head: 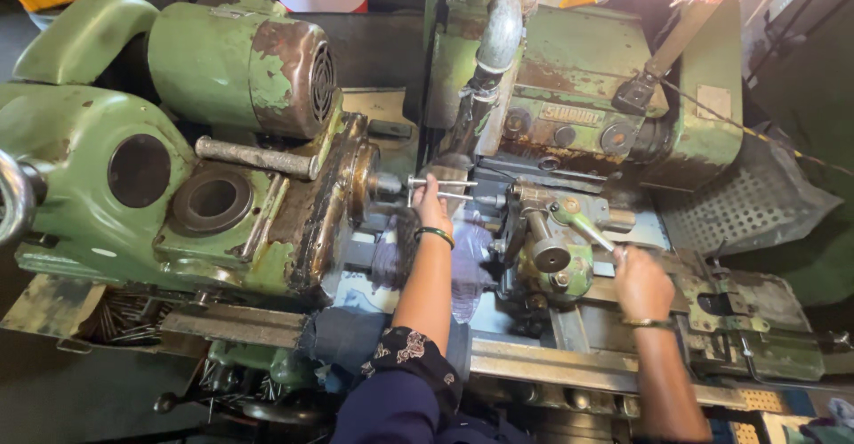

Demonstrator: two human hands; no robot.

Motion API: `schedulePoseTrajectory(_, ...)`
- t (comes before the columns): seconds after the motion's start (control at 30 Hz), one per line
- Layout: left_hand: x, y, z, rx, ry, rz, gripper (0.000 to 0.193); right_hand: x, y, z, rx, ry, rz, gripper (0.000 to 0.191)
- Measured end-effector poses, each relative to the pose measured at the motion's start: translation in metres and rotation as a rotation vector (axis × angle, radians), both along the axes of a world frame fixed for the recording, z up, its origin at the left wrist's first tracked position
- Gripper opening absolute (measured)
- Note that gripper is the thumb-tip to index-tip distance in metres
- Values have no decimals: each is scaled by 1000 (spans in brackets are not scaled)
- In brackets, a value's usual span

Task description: The person operates a metal lathe to machine cylindrical metal rods. They load each rod into the chuck, engage the cutting tool, and after machining, remove the finished rod and place it into a green bin. The process is repeated for multiple rods.

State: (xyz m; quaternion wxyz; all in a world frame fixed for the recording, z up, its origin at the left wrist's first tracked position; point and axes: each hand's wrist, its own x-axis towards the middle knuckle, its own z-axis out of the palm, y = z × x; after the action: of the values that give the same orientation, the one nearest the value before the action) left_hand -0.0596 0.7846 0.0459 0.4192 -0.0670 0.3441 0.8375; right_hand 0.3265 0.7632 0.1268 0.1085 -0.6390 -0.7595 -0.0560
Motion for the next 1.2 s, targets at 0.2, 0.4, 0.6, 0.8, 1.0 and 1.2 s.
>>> schedulePoseTrajectory(0.2, 0, 3, -6, -53, 205, 95, 27, -10, -16, 10, 79, 106, -1, 32)
schedulePoseTrajectory(0.4, -4, 7, -20, -130, 155, 114, 25, -10, -7, 10, 102, 127, 13, 32)
schedulePoseTrajectory(0.6, -7, 7, -26, -116, 176, 151, 26, -12, -9, 9, 101, 121, -8, 33)
schedulePoseTrajectory(0.8, -10, 13, -28, -129, 171, 209, 26, -10, -6, 7, 99, 128, -17, 33)
schedulePoseTrajectory(1.0, -14, 0, -43, -85, 230, 66, 26, -3, 7, 3, 160, 114, 49, 31)
schedulePoseTrajectory(1.2, -14, -4, -52, 57, 232, -6, 30, -14, -18, 7, 65, 127, -29, 30)
